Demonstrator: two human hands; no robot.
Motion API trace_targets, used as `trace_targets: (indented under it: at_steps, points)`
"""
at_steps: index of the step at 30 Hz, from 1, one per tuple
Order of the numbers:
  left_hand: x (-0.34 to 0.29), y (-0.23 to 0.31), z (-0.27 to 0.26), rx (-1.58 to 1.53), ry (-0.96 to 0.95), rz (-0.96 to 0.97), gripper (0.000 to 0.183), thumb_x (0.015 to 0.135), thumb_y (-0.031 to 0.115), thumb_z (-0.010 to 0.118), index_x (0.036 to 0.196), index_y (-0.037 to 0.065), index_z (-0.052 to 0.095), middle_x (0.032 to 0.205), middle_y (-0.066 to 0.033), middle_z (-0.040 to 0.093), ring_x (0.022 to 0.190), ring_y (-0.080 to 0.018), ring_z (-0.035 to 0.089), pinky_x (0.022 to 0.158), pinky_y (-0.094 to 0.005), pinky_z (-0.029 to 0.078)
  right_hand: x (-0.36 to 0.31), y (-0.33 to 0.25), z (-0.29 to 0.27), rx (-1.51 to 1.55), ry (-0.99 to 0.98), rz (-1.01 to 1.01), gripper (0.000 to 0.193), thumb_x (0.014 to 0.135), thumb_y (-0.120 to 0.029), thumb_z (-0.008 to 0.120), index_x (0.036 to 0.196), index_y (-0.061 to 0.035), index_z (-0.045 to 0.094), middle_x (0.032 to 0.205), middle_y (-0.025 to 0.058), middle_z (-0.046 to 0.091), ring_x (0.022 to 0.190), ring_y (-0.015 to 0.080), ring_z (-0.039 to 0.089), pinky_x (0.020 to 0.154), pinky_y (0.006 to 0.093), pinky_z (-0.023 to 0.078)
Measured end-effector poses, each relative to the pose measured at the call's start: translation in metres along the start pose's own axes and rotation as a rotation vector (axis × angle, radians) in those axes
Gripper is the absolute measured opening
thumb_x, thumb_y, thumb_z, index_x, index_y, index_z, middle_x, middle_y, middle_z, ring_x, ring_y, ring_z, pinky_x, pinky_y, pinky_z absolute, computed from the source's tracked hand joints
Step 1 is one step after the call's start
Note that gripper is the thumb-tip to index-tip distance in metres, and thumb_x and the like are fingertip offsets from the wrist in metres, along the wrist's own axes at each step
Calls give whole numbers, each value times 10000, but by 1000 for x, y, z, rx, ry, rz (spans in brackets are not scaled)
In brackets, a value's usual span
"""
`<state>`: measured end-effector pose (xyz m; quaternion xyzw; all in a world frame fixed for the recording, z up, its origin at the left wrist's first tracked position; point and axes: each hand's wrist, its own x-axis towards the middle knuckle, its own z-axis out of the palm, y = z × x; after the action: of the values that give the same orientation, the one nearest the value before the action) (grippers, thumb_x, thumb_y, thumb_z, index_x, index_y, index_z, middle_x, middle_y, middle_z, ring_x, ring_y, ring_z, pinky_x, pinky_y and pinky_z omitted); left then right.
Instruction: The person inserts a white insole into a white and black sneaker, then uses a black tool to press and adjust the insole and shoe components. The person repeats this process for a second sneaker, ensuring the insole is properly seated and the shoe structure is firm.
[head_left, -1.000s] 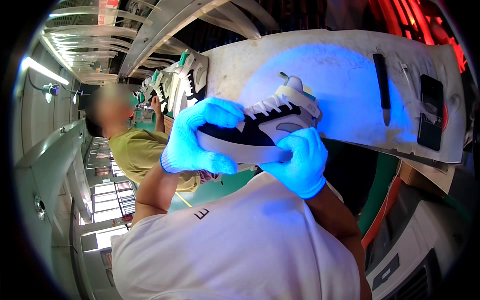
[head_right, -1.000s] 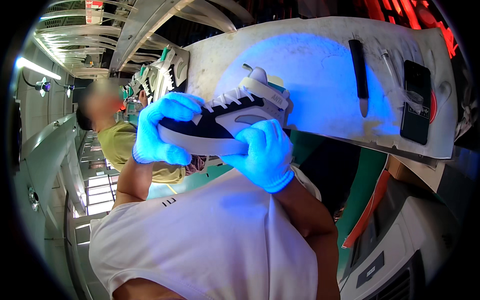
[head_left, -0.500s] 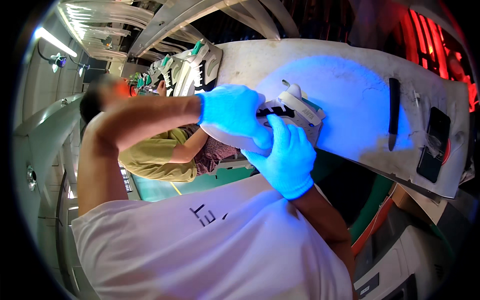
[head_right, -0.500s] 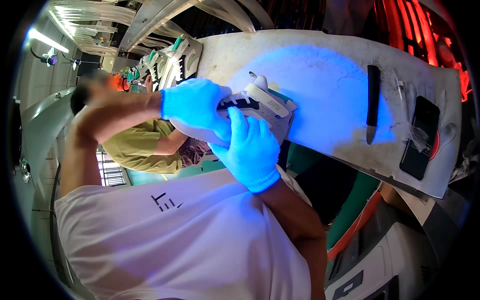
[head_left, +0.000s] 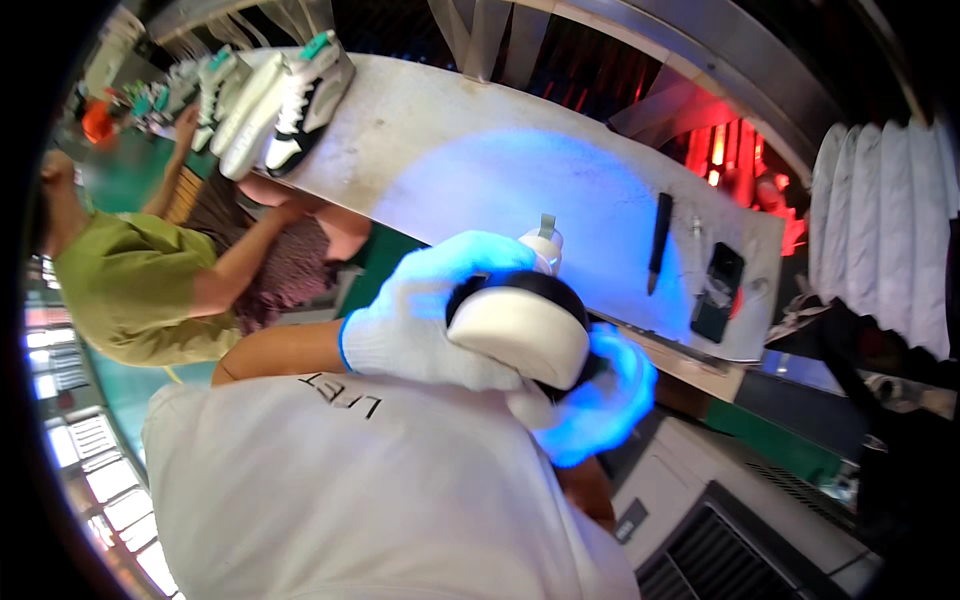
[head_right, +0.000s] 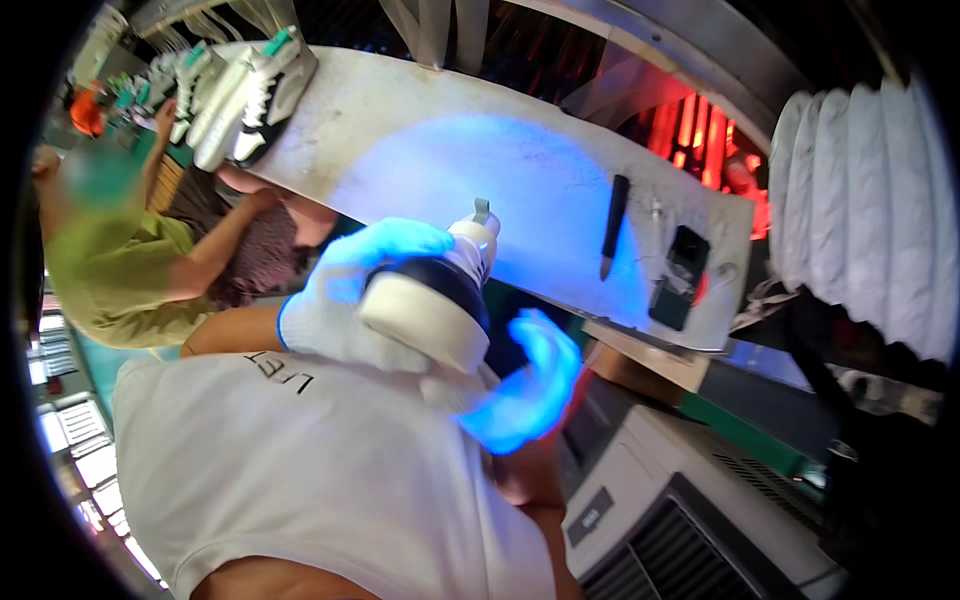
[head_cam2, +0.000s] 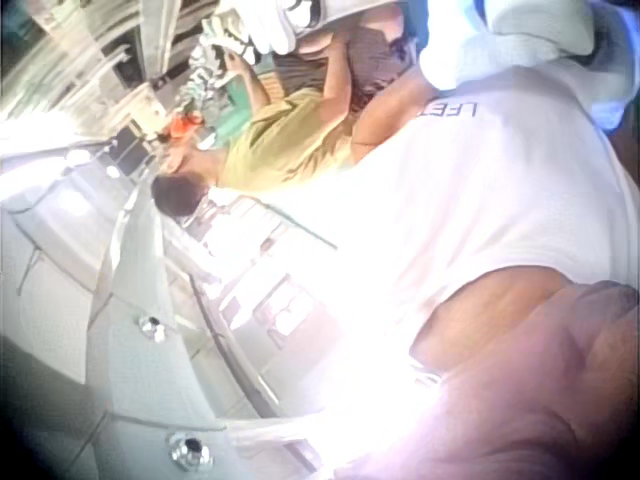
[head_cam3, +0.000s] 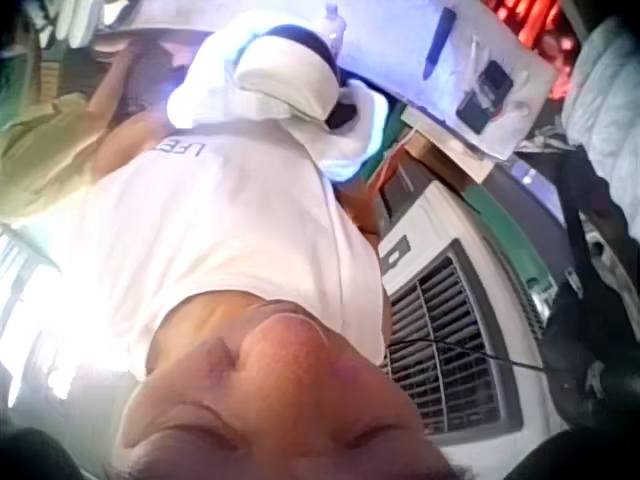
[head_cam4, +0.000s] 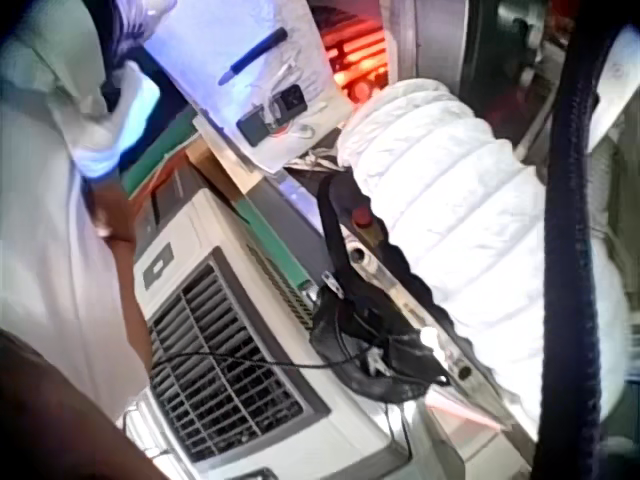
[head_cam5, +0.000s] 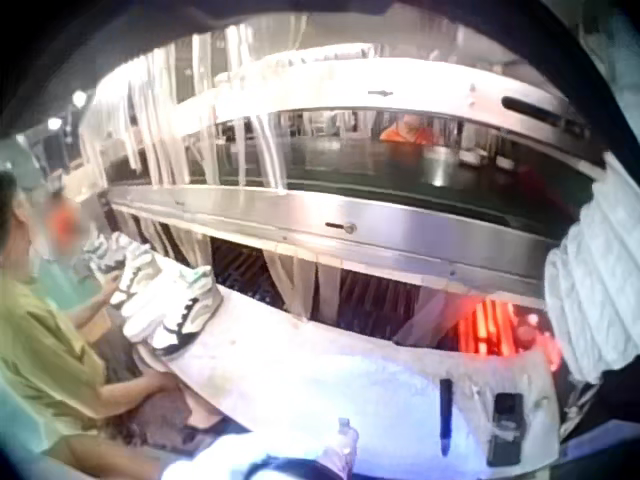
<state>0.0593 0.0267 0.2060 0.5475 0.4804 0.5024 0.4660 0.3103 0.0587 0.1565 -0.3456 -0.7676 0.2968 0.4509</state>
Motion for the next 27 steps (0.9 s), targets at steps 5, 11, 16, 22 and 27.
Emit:
trace_targets:
  at_steps: [5,11,16,22,27]
  points:
    - [2,-24,33,357,106,474,722,703,368,1025,1246,2,720,1186,-224,772,1112,-405,786,949,-461,652,31,-42,-17,92,-194,-67,1017,845,-619,910,1503,61,540,1474,286,654,1364,444,658,1168,566,531]
    - [-20,-50,22,167,329,346,883,631,307,1022,1401,82,654,1385,-178,673,1173,-391,743,948,-441,644,19,-72,13,182,-47,220,860,863,-479,915,1441,53,563,1372,346,710,1333,454,704,1126,584,586]
    - [-76,-102,-11,-124,-25,-254,695,606,339,1056,1102,78,645,962,-120,670,896,-326,692,797,-440,595,23,-68,31,126,40,67,893,850,-456,926,1479,29,517,1407,336,678,1336,447,701,1125,598,591]
    - [-59,-104,-14,-61,183,210,544,670,293,1027,960,81,619,877,-132,602,803,-354,619,690,-445,515,25,-77,48,2,-151,-31,1003,857,-520,941,1554,-2,439,1457,312,632,1350,445,688,1132,627,590]
    - [-71,-81,-4,-183,271,386,465,711,220,988,956,89,616,902,-102,606,794,-334,604,653,-445,476,3,-70,69,-76,-15,-75,1020,877,-557,935,1575,-29,410,1476,293,608,1348,439,686,1126,637,597]
